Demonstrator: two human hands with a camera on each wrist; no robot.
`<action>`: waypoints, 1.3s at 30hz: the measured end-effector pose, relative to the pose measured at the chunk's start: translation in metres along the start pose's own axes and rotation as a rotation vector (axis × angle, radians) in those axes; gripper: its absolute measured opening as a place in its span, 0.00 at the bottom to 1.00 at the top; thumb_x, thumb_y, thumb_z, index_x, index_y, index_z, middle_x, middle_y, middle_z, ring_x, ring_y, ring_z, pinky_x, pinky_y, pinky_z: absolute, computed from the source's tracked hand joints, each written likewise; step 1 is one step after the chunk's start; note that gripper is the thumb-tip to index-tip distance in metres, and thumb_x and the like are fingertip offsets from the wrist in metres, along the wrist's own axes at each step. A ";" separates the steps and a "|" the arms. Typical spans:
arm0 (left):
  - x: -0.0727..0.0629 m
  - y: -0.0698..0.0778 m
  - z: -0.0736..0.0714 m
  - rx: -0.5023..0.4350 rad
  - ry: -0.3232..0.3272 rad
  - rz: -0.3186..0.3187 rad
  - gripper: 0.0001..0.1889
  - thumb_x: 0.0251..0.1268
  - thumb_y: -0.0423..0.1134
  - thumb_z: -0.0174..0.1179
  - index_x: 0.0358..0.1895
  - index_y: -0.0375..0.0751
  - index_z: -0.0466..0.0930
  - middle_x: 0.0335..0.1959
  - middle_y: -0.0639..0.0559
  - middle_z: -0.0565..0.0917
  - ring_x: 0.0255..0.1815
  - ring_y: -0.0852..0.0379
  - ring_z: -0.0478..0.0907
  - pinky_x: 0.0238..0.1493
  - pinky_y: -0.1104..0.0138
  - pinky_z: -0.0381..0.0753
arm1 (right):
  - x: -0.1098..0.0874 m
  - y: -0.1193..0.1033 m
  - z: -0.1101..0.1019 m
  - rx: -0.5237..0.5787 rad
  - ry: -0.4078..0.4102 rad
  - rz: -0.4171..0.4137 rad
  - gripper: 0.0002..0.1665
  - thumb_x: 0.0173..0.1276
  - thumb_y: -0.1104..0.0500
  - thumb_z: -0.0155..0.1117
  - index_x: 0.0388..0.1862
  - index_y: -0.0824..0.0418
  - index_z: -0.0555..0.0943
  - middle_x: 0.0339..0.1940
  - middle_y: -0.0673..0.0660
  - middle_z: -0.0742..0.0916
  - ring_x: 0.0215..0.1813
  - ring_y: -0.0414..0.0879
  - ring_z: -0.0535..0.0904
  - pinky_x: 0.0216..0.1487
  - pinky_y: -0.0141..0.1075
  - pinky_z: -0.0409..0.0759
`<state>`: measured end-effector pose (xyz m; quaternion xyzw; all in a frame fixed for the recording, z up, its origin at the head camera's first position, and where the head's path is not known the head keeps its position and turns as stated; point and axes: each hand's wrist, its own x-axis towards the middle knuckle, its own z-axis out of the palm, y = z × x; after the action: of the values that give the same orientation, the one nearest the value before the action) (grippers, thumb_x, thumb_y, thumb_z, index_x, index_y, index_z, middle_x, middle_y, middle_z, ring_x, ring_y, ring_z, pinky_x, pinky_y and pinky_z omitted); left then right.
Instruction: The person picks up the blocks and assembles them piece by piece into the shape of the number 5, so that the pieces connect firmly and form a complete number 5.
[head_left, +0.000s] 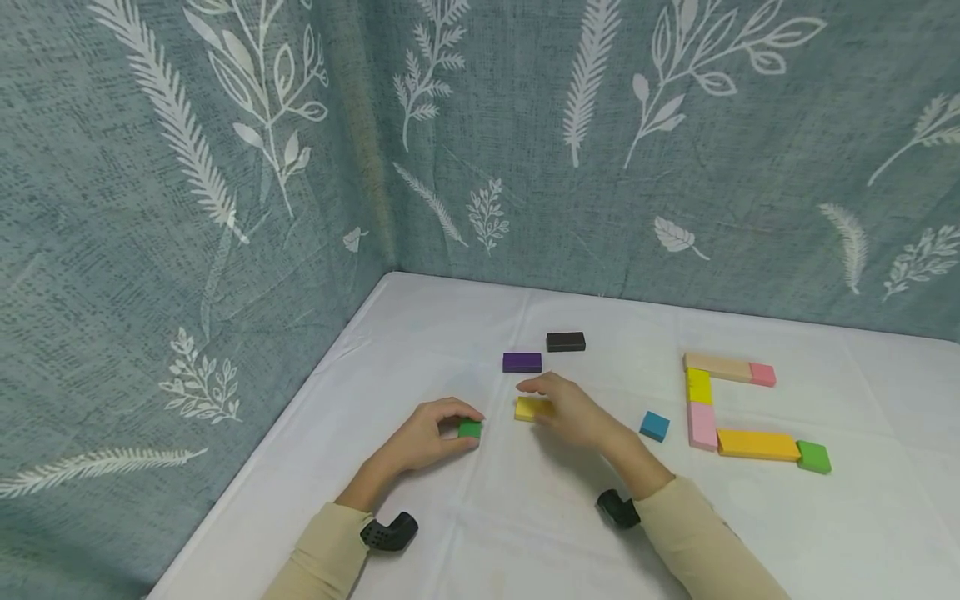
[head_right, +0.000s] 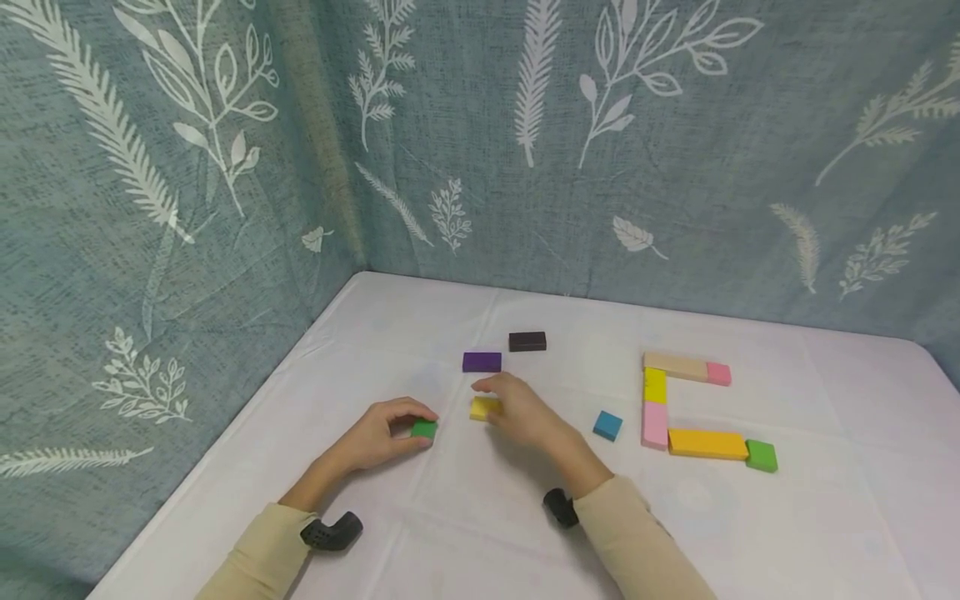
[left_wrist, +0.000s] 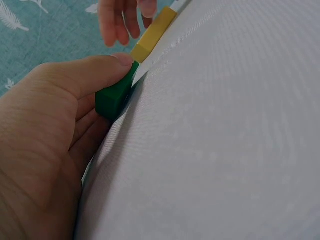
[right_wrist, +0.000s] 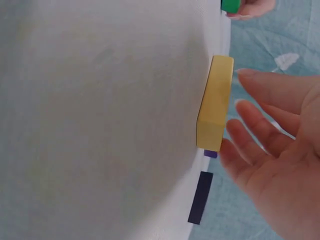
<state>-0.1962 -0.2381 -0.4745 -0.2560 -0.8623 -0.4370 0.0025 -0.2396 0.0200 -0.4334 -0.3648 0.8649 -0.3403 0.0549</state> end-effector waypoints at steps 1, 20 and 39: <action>0.000 0.000 0.000 0.000 0.000 -0.004 0.14 0.57 0.35 0.69 0.47 0.40 0.82 0.45 0.52 0.82 0.46 0.56 0.77 0.52 0.63 0.77 | 0.001 0.000 0.000 -0.008 -0.008 0.004 0.24 0.61 0.76 0.60 0.58 0.70 0.75 0.53 0.65 0.79 0.57 0.61 0.74 0.60 0.50 0.72; 0.000 0.001 -0.002 0.006 -0.002 -0.010 0.15 0.56 0.34 0.69 0.47 0.40 0.82 0.45 0.53 0.82 0.47 0.56 0.77 0.53 0.63 0.76 | 0.005 0.000 0.003 -0.055 -0.057 0.063 0.26 0.58 0.79 0.58 0.57 0.68 0.76 0.51 0.64 0.80 0.55 0.57 0.75 0.60 0.48 0.73; -0.001 0.002 0.000 0.005 0.009 -0.031 0.15 0.56 0.35 0.69 0.48 0.41 0.82 0.47 0.53 0.82 0.50 0.55 0.77 0.55 0.63 0.75 | -0.009 0.031 -0.013 1.194 -0.132 0.368 0.31 0.75 0.67 0.45 0.72 0.76 0.50 0.55 0.61 0.73 0.50 0.46 0.71 0.53 0.34 0.74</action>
<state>-0.1939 -0.2372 -0.4734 -0.2405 -0.8671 -0.4361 0.0004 -0.2558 0.0488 -0.4447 -0.1365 0.5693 -0.7262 0.3604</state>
